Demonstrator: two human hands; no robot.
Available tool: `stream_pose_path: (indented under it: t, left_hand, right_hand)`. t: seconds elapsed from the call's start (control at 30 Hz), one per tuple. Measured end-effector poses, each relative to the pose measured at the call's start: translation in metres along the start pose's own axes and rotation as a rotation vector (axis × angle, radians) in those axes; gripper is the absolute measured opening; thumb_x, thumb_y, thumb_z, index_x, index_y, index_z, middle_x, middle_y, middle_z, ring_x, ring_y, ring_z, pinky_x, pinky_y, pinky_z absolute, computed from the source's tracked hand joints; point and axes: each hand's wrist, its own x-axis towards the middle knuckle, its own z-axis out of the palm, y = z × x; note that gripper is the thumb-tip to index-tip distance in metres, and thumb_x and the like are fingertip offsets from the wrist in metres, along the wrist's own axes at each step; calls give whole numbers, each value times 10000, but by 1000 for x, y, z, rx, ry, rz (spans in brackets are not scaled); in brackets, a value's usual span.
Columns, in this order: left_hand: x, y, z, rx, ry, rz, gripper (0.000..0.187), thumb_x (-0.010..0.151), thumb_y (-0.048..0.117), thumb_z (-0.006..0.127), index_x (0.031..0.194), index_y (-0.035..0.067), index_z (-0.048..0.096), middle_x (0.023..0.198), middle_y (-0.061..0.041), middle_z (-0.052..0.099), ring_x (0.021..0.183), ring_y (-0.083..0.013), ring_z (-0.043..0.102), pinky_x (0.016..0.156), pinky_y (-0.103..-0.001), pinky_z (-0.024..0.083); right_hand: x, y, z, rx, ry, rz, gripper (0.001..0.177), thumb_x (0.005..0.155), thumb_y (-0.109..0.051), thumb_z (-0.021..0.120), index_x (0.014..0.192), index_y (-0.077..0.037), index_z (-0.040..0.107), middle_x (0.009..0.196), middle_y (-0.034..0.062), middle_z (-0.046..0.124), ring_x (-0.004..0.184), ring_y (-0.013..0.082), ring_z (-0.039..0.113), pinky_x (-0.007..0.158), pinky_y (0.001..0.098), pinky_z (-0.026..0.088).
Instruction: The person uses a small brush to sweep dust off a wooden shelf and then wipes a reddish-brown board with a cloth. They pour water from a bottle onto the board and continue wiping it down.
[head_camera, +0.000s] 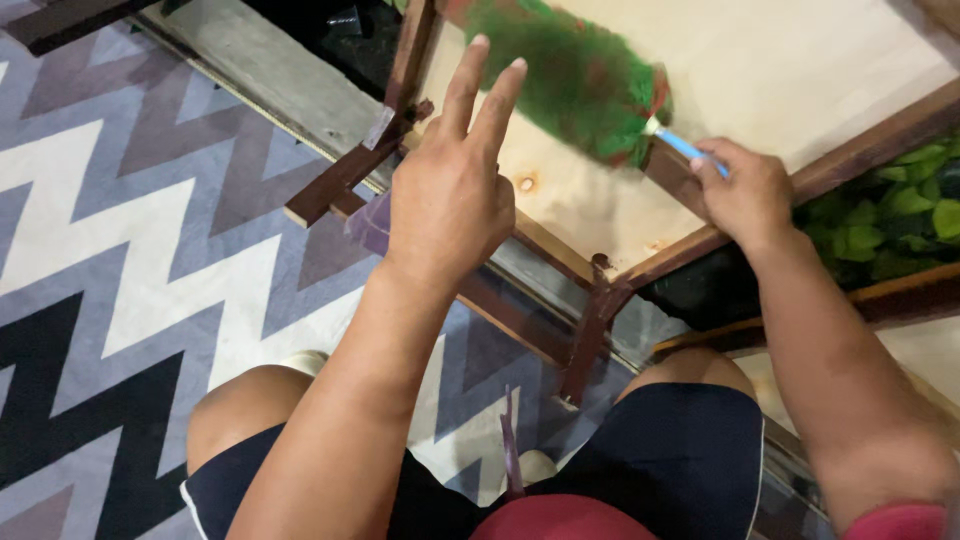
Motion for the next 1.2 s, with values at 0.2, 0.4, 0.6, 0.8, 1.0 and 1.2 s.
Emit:
stream_pose_path:
  t: [0.2,0.4,0.6,0.8,1.0,1.2]
  left_hand:
    - [-1,-4,-2,10,68,30,872,720,-36,645,1550,157,462,1642,-138,383,1098,-355,697,829,-421,597]
    - [3,-5,-4,22,101,41,876,716,-38,640,1550,159,458,1648,-134,375,1120,-351,699,826,-412,598]
    - [6,-9,-4,18,136,20,861,755,-49,627,1561,165,414,1657,-79,366,1115,-331,702,835,-396,602]
    - [11,-9,-4,42,146,14,841,768,-54,629,1549,169,412,1667,-87,372,1091,-329,704,835,-410,601]
    - [7,-8,-3,53,146,31,909,734,-54,626,1591,172,425,1671,-126,376,1143,-345,703,859,-414,609]
    - [8,-8,-5,45,144,11,883,723,-62,624,1557,170,449,1660,-134,381,1155,-346,697,795,-410,602]
  right_hand:
    - [42,-21,-43,144,259,-240,171,1188,-121,617,1313,-44,705,1040,110,738,931,193,736,814,330,564]
    - [43,-54,0,-41,-6,-80,206,1066,-161,681,1265,-120,719,894,107,724,758,251,689,708,378,533]
    - [83,-44,-3,121,123,-88,228,1092,-223,633,1301,-161,702,961,65,747,810,191,725,727,383,571]
    - [78,-58,28,12,24,-132,180,1084,-235,660,1244,-199,736,922,123,737,786,261,688,735,418,535]
    - [97,-43,-16,135,77,-41,195,1064,-190,656,1245,-154,719,1033,70,735,878,180,690,786,372,541]
    - [70,-45,-4,62,-3,-46,202,1081,-243,617,1244,-159,701,1049,76,716,879,201,670,763,392,544]
